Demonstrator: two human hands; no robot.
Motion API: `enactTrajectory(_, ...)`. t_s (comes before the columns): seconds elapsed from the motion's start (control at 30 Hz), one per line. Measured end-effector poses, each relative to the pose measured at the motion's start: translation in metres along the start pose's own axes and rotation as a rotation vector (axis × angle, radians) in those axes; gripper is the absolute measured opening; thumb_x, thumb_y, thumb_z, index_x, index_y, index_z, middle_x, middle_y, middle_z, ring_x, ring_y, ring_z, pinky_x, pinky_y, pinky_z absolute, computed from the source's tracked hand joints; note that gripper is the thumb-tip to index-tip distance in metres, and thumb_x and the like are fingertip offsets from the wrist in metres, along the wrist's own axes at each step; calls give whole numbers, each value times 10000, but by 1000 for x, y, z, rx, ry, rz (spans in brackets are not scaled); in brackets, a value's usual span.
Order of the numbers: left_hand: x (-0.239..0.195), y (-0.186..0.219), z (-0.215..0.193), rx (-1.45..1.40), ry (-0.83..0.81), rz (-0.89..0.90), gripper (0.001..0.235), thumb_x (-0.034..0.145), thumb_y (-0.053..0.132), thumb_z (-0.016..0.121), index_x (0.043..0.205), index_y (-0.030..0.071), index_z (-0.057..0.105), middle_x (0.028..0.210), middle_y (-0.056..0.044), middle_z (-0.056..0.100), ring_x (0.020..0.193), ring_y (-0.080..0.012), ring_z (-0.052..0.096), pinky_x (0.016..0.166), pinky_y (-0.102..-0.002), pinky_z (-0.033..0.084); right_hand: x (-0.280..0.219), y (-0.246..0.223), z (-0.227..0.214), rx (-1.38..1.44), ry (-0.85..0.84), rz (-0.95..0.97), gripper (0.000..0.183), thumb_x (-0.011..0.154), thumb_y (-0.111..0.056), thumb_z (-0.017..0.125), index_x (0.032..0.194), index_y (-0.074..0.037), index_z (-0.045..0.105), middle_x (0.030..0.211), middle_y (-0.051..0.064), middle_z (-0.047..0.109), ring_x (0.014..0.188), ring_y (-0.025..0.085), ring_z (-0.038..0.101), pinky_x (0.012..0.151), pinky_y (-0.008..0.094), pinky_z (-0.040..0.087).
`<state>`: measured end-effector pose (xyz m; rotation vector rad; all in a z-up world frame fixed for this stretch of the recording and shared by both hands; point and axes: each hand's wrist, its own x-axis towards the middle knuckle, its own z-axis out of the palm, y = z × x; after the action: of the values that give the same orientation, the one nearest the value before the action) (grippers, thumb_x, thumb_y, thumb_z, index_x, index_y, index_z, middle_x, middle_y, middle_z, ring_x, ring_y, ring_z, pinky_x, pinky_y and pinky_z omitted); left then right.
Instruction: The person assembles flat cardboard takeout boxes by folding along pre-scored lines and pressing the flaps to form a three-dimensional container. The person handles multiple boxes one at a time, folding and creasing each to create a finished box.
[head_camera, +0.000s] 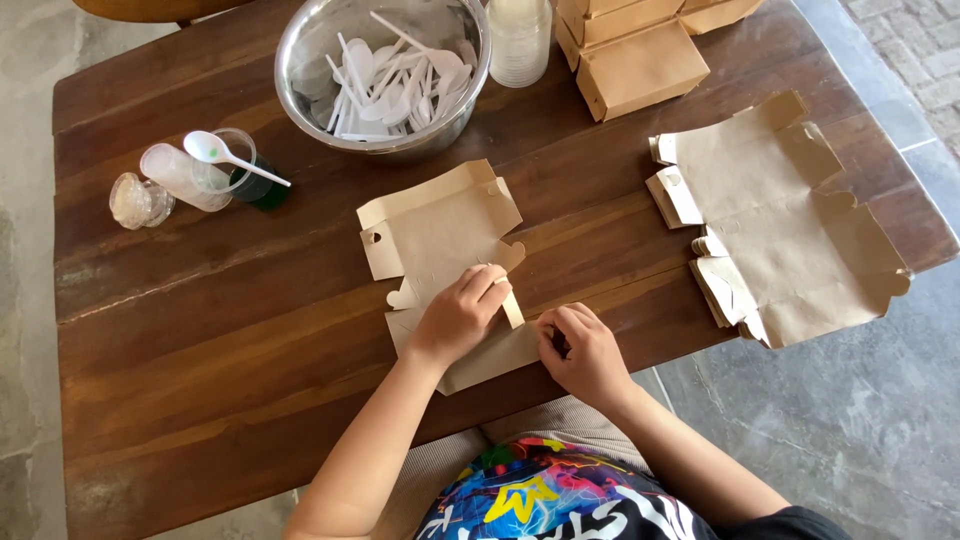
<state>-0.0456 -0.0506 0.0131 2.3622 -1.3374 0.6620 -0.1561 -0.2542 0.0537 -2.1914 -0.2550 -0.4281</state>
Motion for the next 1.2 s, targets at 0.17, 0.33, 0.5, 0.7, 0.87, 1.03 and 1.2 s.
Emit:
enactTrajectory(0.17,6,6,-12,-42,-3,-1,155,903,21,620,1024,91,685,1036,-95,639,1028,-249,678,927,-306,574,-4,2,4,-39,5,-8,123,780,-14,717,872,-75,662,793,80,708,847,293,705,592,347,578)
enactTrajectory(0.33,5,13,-23,-57,12,-45,166,888,44,648,1046,69,694,1052,-116,647,1043,-285,681,940,-343,572,4,-4,1,-51,2,-54,92,797,-25,722,849,-77,667,752,67,687,806,282,696,636,351,587)
enactTrajectory(0.5,-11,21,-31,-97,44,-137,281,851,163,730,1106,52,689,1144,-166,635,1113,-355,654,989,-438,537,8,-3,-1,-114,-33,-121,113,811,-76,741,874,-97,649,759,67,629,815,301,660,692,392,573)
enactTrajectory(0.7,-10,35,-47,-227,-5,-271,481,863,415,777,1151,45,672,1241,-181,618,1158,-360,649,1007,-425,542,18,-7,-7,-73,-85,-88,113,840,-41,760,926,-84,700,794,71,629,798,297,654,727,371,569)
enactTrajectory(0.87,-19,33,-38,-225,-19,-289,450,916,412,724,1180,51,671,1262,-175,614,1189,-359,634,1025,-434,533,19,-17,-6,-144,-92,-102,223,816,-60,767,1032,-84,721,1054,106,641,938,317,666,784,407,572)
enactTrajectory(1.03,-21,33,-37,-72,-20,-286,452,913,502,706,1176,134,708,1262,-110,625,1224,-352,599,1077,-492,480,14,-12,-1,-226,-118,-182,221,843,-128,763,1062,-98,749,1097,99,653,1021,301,667,807,378,579)
enactTrajectory(1.2,-21,38,-38,-8,-8,-308,345,972,455,657,1124,158,748,1244,-92,654,1262,-374,568,1100,-584,384,8,-6,8,-310,-82,-279,141,899,-150,730,1024,-92,761,1071,109,666,1015,319,658,809,391,581)
